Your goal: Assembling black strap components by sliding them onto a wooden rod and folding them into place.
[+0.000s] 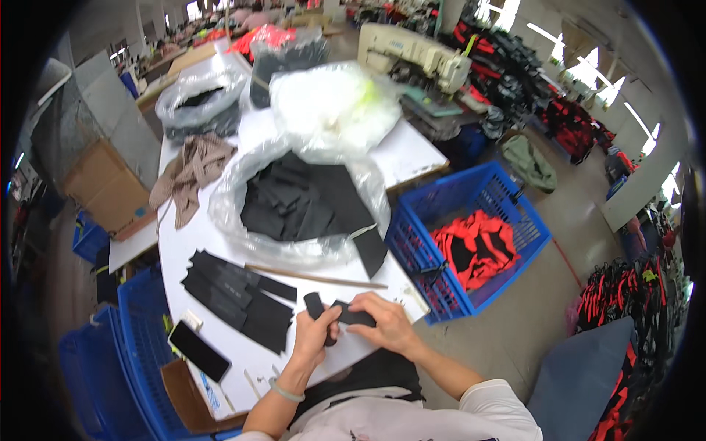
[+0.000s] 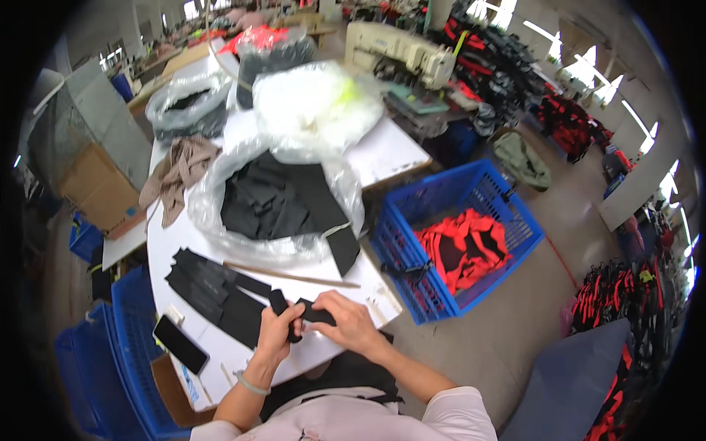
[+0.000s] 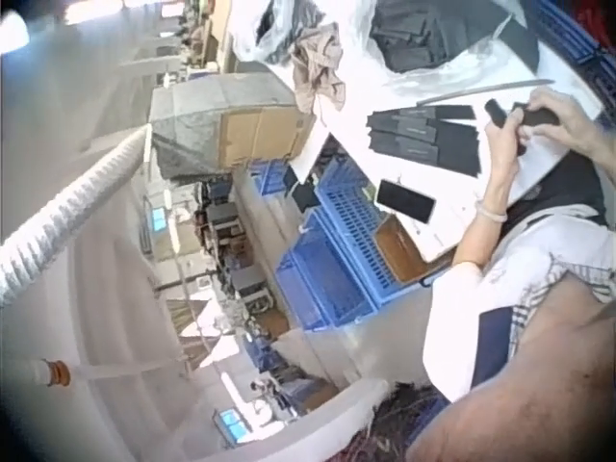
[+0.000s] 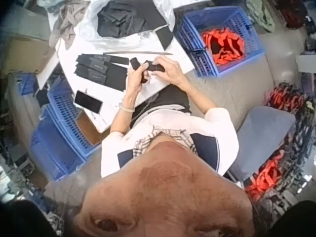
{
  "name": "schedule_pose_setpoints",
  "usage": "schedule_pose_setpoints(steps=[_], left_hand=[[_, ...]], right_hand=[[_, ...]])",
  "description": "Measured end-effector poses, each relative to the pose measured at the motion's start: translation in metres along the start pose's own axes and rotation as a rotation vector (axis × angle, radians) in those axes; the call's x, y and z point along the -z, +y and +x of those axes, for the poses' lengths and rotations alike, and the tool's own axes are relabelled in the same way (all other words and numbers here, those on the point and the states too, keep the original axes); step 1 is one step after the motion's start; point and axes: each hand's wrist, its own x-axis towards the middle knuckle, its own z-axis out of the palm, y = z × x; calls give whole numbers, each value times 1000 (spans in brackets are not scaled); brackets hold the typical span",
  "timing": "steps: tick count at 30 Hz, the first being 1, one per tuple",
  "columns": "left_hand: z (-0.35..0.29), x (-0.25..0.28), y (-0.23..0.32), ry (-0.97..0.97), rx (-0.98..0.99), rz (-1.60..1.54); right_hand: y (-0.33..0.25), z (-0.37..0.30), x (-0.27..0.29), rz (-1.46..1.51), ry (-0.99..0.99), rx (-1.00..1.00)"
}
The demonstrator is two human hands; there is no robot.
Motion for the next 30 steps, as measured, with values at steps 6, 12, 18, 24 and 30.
schedule_pose_setpoints(steps=[6, 12, 18, 24, 30], left_hand=[[8, 2, 7, -138, 99, -631], [8, -8, 24, -256, 4, -711], [-15, -9, 19, -277, -146, -244], [-25, -9, 11, -209, -183, -186], [-11, -12, 8, -144, -62, -538]], right_hand=[[-13, 6, 1, 71, 312, 69], [-41, 15, 26, 111, 399, 5], [-37, 12, 19, 210, 251, -80], [-40, 4, 12, 279, 186, -99], [-46, 9, 1, 328, 266, -167]])
